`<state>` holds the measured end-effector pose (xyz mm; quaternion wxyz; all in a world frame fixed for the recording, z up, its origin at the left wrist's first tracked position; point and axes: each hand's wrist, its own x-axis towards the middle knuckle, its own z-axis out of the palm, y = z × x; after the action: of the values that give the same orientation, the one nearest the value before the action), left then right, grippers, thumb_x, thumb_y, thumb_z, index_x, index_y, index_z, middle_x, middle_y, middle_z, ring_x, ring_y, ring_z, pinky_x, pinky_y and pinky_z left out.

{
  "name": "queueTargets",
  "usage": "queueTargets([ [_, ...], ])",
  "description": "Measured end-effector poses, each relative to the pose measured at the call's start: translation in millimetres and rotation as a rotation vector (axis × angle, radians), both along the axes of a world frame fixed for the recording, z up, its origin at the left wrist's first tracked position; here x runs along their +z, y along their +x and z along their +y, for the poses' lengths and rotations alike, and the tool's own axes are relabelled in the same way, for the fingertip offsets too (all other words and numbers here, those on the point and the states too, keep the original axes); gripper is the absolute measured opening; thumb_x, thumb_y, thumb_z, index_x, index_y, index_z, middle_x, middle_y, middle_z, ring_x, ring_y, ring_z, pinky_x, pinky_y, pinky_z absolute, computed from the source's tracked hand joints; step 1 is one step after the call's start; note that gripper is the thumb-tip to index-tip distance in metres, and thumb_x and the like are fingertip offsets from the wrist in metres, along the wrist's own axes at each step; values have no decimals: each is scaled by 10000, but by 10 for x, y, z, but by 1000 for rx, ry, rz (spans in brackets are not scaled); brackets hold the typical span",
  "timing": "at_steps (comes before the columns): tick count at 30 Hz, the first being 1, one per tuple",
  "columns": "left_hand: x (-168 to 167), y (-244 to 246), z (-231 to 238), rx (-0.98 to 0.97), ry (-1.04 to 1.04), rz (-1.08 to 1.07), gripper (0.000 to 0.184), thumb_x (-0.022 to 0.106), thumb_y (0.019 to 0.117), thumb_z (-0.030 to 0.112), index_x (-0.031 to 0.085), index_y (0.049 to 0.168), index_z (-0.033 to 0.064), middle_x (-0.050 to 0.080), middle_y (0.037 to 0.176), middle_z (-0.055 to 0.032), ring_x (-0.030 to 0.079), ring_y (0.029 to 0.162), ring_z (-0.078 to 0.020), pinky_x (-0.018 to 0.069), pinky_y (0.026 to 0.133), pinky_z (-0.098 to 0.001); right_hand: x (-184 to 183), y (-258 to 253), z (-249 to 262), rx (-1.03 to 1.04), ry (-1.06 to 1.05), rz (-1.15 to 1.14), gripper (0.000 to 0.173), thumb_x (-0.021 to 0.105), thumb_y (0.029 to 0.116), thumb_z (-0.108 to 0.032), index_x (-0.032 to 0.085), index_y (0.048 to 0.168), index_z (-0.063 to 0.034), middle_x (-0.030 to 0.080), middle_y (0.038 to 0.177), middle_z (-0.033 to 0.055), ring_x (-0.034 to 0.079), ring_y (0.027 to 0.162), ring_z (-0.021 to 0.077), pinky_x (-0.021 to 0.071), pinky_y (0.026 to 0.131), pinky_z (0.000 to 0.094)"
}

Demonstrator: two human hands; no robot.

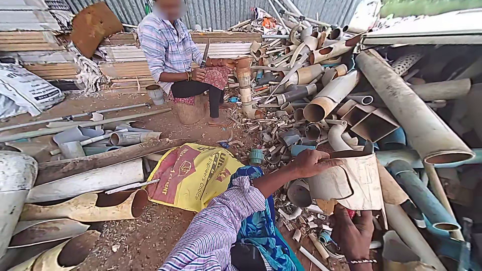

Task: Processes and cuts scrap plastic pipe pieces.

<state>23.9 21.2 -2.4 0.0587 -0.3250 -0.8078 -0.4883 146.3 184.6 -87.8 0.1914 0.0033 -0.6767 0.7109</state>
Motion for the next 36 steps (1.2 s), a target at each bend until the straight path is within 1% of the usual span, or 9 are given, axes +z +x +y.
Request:
queueTargets([
  [4, -59, 34, 81, 118, 201, 113, 443, 699, 964, 263, 555, 646, -9, 434, 552, -9, 420, 532, -128, 384, 572, -350, 6, 13, -21, 21, 21, -1, 349, 509, 950, -64, 396, 1280, -69, 561, 713, -133, 506, 451, -26, 489, 437, 159],
  [10, 3, 148, 162, 306, 202, 138, 431, 732, 938, 248, 600, 625, -18, 494, 533, -52, 466, 511, -163, 401, 560, -386, -188, 4, -51, -15, 218, 13, 413, 540, 967, -165, 393, 1290, 47, 520, 711, -105, 479, 467, -47, 474, 459, 169],
  [12, 38, 176, 178, 325, 164, 99, 432, 720, 952, 264, 610, 644, -19, 517, 554, -69, 500, 536, -189, 414, 579, -409, -279, 59, -181, -10, 302, -32, 539, 535, 966, -179, 336, 1368, 121, 525, 770, -14, 472, 490, -18, 465, 478, 207],
  [15, 103, 198, 189, 370, 134, 36, 420, 709, 968, 286, 646, 691, -24, 563, 594, -101, 554, 592, -233, 442, 629, -454, -398, 172, -386, 70, 469, -15, 712, 524, 974, -148, 201, 1531, 155, 620, 1081, 216, 556, 632, 64, 506, 579, 272],
  [18, 156, 219, 143, 418, 153, 57, 406, 721, 962, 278, 663, 698, -25, 574, 595, -109, 563, 589, -244, 449, 621, -460, -487, 210, -442, 136, 663, 68, 636, 508, 962, -94, 310, 1493, 194, 623, 1226, 356, 695, 923, 321, 564, 807, 444],
  [24, 172, 170, 11, 517, 207, -27, 416, 698, 987, 288, 651, 701, -11, 538, 579, -84, 518, 556, -222, 440, 607, -452, -430, 28, -141, 110, 909, -75, 607, 563, 969, -27, 366, 1531, 92, 683, 999, 372, 678, 802, 581, 494, 713, 740],
  [27, 161, 145, -20, 527, 273, 13, 428, 707, 977, 275, 611, 652, 13, 488, 540, -42, 460, 511, -175, 408, 568, -407, -374, 44, -132, 110, 890, -32, 663, 557, 959, -34, 300, 1554, 109, 680, 997, 373, 678, 766, 556, 499, 696, 723],
  [31, 164, 158, -19, 520, 285, 49, 413, 713, 972, 261, 623, 657, 10, 501, 539, -43, 471, 510, -174, 413, 564, -405, -416, 180, -404, 135, 933, 211, 675, 514, 946, -94, 282, 1510, 198, 691, 1027, 317, 719, 757, 432, 583, 664, 560],
  [36, 183, 152, -68, 530, 276, -21, 419, 691, 992, 281, 637, 684, 3, 517, 564, -57, 485, 540, -192, 426, 600, -430, -473, 52, -229, 111, 1013, 39, 582, 511, 981, -36, 385, 1539, 70, 679, 1047, 362, 691, 745, 541, 530, 646, 686],
])
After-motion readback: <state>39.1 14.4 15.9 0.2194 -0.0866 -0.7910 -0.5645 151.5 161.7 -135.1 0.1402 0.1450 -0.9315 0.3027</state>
